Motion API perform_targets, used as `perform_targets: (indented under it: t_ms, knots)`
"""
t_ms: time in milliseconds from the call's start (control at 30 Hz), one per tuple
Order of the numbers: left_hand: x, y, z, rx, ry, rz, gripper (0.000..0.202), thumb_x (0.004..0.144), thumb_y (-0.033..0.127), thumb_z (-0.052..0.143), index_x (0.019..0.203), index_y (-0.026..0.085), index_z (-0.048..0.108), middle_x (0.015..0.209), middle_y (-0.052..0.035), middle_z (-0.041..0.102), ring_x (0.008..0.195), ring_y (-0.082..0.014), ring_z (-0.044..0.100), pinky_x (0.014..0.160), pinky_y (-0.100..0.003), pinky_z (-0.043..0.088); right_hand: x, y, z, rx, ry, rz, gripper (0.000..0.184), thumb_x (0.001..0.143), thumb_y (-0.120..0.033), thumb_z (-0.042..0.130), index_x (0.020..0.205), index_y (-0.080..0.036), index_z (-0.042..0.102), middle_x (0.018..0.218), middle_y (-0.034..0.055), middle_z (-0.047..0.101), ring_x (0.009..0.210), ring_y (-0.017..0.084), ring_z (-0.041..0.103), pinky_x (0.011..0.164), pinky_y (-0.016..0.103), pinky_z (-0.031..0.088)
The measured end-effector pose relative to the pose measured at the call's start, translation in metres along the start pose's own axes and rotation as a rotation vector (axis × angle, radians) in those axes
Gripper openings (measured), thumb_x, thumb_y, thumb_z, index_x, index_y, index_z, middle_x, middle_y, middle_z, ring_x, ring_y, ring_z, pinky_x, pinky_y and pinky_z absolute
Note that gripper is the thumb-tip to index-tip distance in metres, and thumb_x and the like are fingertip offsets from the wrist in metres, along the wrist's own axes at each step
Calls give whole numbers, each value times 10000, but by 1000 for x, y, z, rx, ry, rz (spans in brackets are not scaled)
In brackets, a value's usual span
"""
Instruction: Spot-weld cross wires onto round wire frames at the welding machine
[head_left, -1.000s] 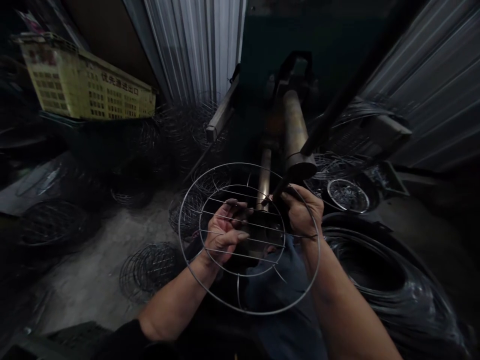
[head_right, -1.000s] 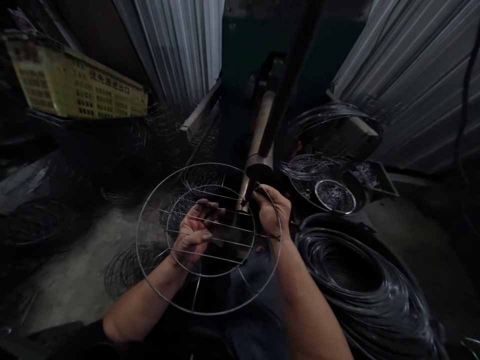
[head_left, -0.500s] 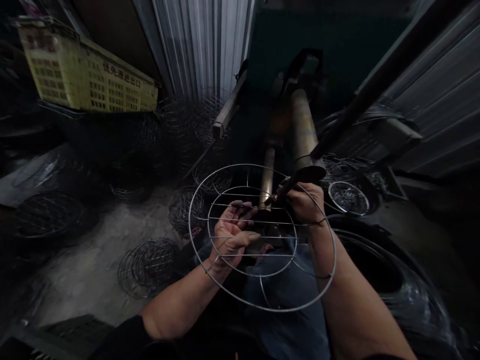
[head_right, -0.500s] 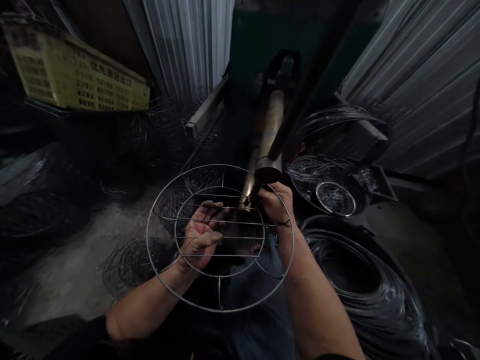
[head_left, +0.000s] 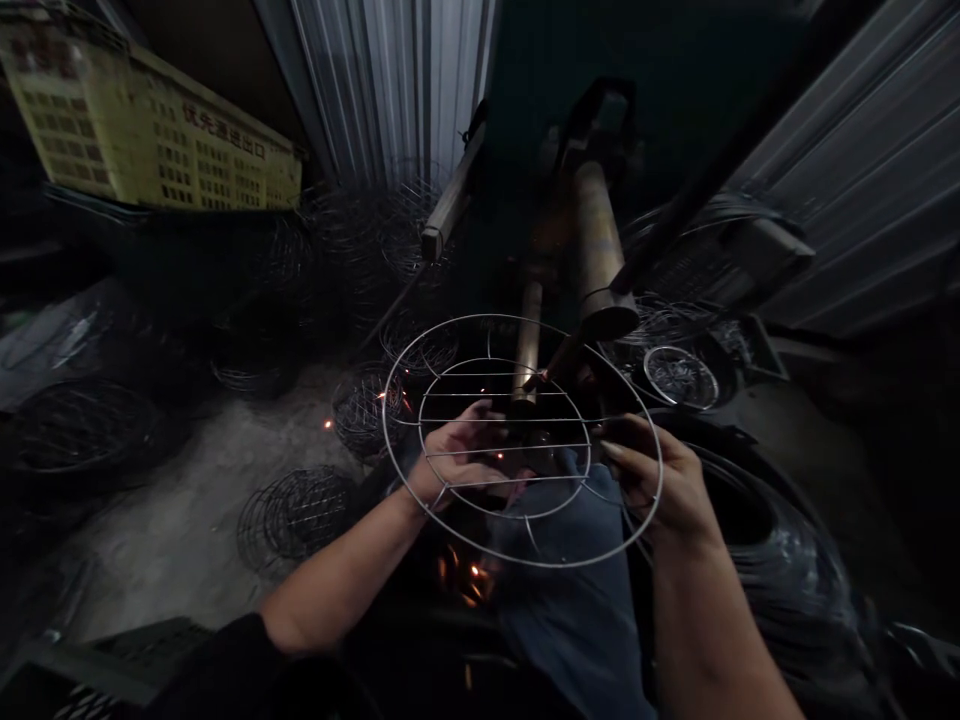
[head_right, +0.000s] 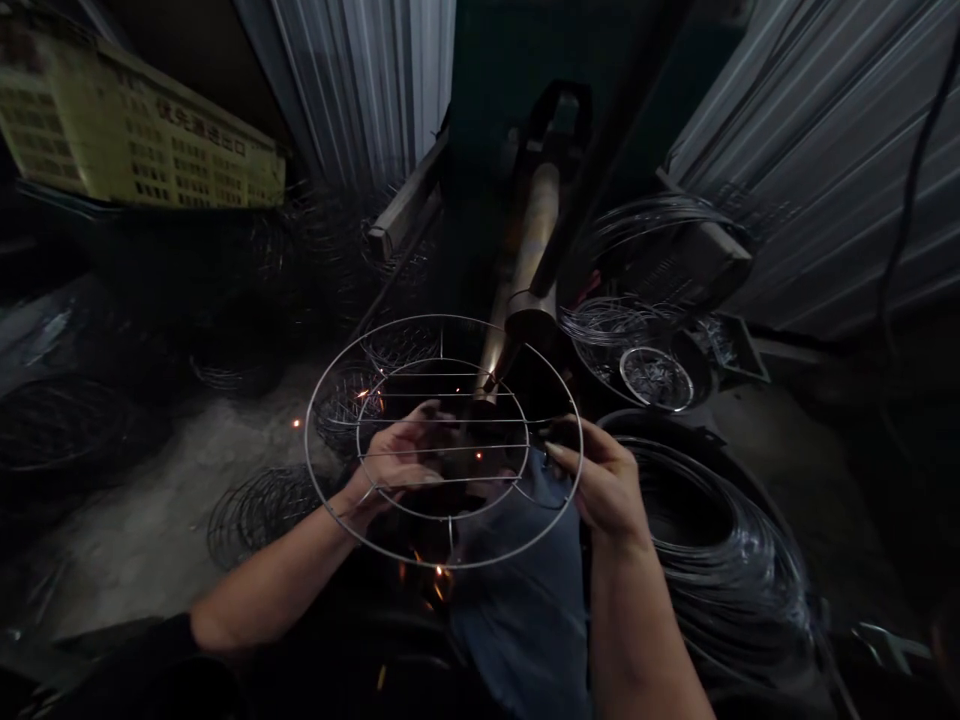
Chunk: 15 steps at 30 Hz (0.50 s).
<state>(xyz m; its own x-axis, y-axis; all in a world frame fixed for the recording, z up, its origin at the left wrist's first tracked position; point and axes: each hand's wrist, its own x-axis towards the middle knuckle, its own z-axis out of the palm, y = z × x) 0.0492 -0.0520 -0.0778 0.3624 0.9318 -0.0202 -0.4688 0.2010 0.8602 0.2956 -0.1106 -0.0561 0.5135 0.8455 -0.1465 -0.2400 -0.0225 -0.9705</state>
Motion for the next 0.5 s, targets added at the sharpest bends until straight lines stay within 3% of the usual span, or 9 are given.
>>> perform_targets:
  t_ms: [67, 133, 233, 300, 367, 433, 500]
  knots:
    - [-4, 8, -27, 100, 145, 33, 508, 525, 151, 835, 1009, 203, 688, 998, -62, 681, 923, -229, 641, 799, -362, 528, -17, 1, -21, 8, 87, 17, 473, 408, -208, 896, 853, -219, 735, 753, 26, 705, 531, 124, 581, 446, 213, 455]
    - [-12, 26, -51, 120, 337, 154, 336, 685, 196, 741, 1010, 244, 669, 975, -5, 656, 881, -147, 620, 833, -314, 508, -28, 4, -38, -5, 152, 46, 488, 389, -210, 903, 848, -219, 738, 742, 27, 706, 531, 124, 581, 433, 204, 454]
    - [-38, 69, -57, 350, 544, 540, 417, 739, 234, 704, 1140, 306, 616, 1113, 21, 611, 1023, -136, 575, 936, -303, 459, -36, 14, -50, -13, 177, 83, 482, 355, -209, 907, 807, -223, 738, 681, 11, 690, 485, 107, 548, 412, 196, 445]
    - [-60, 97, -37, 763, 425, 823, 498, 756, 341, 700, 1236, 293, 578, 1226, -20, 580, 1128, -211, 539, 946, -376, 454, -38, 23, -47, -3, 123, 90, 463, 353, -212, 907, 784, -218, 737, 654, 6, 677, 454, 95, 520, 399, 197, 428]
    - [-80, 116, -7, 1209, 135, 1090, 662, 696, 455, 742, 1293, 250, 542, 1177, -49, 618, 1109, -257, 538, 912, -415, 462, -40, 31, -37, -5, 30, 94, 450, 375, -222, 905, 793, -203, 739, 625, 4, 659, 429, 84, 490, 389, 196, 403]
    - [-91, 123, 23, 1557, -143, 1171, 559, 755, 362, 710, 1260, 176, 558, 1093, -58, 665, 1041, -238, 556, 871, -396, 448, -44, 36, -28, -25, -45, 94, 442, 412, -236, 903, 821, -187, 742, 613, 4, 647, 434, 83, 483, 395, 197, 393]
    - [-93, 124, 44, 1764, -321, 1180, 342, 830, 213, 614, 1161, 129, 600, 946, -40, 688, 908, -188, 567, 800, -358, 426, -50, 38, -26, -52, -86, 93, 430, 444, -244, 898, 839, -176, 742, 647, 12, 657, 450, 84, 490, 410, 202, 402]
